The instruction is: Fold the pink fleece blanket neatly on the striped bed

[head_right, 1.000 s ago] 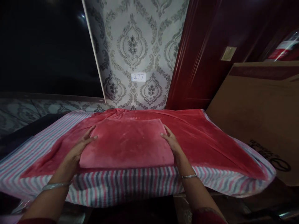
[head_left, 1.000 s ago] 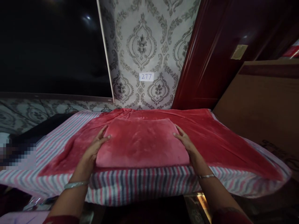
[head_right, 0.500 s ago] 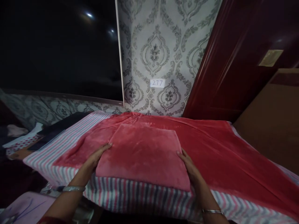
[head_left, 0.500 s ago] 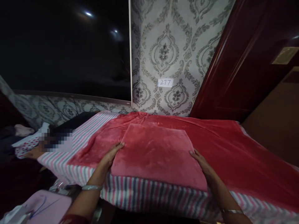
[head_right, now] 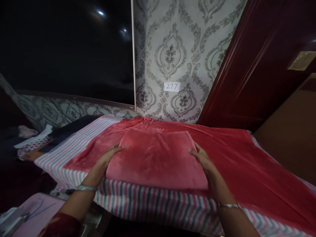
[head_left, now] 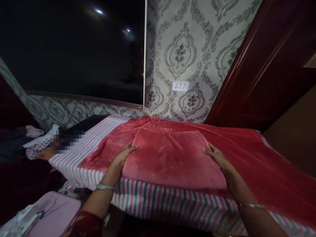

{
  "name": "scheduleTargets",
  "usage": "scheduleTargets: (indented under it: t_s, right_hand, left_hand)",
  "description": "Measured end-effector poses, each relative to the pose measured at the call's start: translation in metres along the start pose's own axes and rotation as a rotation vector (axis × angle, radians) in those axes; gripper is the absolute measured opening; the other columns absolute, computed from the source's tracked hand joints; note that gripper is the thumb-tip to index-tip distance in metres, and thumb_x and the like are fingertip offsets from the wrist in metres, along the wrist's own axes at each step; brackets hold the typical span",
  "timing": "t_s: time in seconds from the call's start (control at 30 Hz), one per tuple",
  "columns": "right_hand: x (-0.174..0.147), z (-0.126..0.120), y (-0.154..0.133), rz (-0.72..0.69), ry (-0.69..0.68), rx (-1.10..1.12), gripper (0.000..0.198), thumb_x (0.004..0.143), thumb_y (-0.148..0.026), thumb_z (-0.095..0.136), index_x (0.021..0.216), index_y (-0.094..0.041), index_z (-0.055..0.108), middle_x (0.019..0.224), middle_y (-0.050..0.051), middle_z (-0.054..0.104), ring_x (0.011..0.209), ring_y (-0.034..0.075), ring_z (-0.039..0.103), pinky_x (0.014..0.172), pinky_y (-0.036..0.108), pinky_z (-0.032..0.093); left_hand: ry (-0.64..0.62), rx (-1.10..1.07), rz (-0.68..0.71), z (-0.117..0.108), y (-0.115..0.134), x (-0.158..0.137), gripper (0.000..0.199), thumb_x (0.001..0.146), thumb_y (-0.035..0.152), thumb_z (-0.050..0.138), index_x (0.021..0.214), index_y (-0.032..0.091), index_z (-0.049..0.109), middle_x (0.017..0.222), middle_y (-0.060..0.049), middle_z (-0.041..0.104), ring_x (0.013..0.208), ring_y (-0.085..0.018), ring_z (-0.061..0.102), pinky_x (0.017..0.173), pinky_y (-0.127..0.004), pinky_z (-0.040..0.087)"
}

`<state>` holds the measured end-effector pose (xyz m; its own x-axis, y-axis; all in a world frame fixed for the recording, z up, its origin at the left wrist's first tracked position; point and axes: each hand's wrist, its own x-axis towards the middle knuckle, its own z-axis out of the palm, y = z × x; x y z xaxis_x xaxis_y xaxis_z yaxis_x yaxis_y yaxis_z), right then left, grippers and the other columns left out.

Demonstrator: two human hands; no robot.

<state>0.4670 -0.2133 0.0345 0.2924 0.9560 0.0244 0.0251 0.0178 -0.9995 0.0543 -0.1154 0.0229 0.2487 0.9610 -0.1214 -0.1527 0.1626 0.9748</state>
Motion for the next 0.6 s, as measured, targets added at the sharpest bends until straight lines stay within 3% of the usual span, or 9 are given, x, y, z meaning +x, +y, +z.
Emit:
scheduleTargets:
  t_s: [0.17, 0.27, 0.33, 0.47, 0.6]
  right_hand:
    - [0.029, -0.011, -0.039, -0.127, -0.061, -0.083, 0.084, 0.061, -0.050, 0.084, 0.137, -0.025, 0.059, 0.125, 0.007, 0.071, 0.109, 0.029, 0.068, 0.092, 0.039, 0.056]
    - [0.046, -0.023, -0.043, -0.159, -0.119, -0.110, 0.083, 0.065, -0.052, 0.082, 0.140, -0.026, 0.056, 0.127, 0.006, 0.070, 0.113, 0.029, 0.067, 0.095, 0.040, 0.056]
    - [0.056, -0.030, -0.031, -0.135, -0.155, -0.158, 0.084, 0.064, -0.054, 0.082, 0.139, -0.026, 0.056, 0.129, 0.008, 0.069, 0.114, 0.030, 0.066, 0.097, 0.042, 0.055]
    - [0.068, -0.037, 0.015, 0.025, -0.235, -0.315, 0.086, 0.058, -0.056, 0.080, 0.136, -0.023, 0.061, 0.134, 0.010, 0.066, 0.120, 0.034, 0.063, 0.105, 0.048, 0.050]
    - [0.068, -0.047, 0.051, 0.149, -0.088, -0.456, 0.086, 0.066, -0.054, 0.071, 0.141, -0.015, 0.057, 0.151, 0.015, 0.049, 0.138, 0.035, 0.047, 0.117, 0.049, 0.037]
  left_hand:
    - [0.028, -0.133, 0.161, 0.020, 0.034, -0.019, 0.069, 0.052, 0.037, 0.088, 0.113, 0.014, 0.067, 0.092, -0.009, 0.079, 0.079, -0.026, 0.075, 0.073, -0.036, 0.061]
    - [0.078, -0.215, 0.219, 0.028, 0.034, -0.031, 0.071, 0.054, 0.037, 0.090, 0.117, 0.015, 0.065, 0.096, -0.009, 0.078, 0.087, -0.028, 0.075, 0.078, -0.036, 0.061]
    - [0.097, -0.241, 0.186, 0.030, 0.020, -0.037, 0.076, 0.055, 0.036, 0.091, 0.123, 0.016, 0.063, 0.097, -0.009, 0.078, 0.090, -0.029, 0.075, 0.078, -0.036, 0.061]
    - [0.034, -0.204, -0.014, 0.024, -0.024, -0.040, 0.081, 0.055, 0.034, 0.092, 0.127, 0.016, 0.062, 0.097, -0.011, 0.078, 0.095, -0.030, 0.074, 0.076, -0.035, 0.061]
    - [0.069, -0.202, -0.067, 0.012, -0.043, -0.032, 0.094, 0.053, 0.033, 0.094, 0.137, 0.019, 0.054, 0.111, -0.011, 0.076, 0.104, -0.028, 0.072, 0.084, -0.035, 0.060]
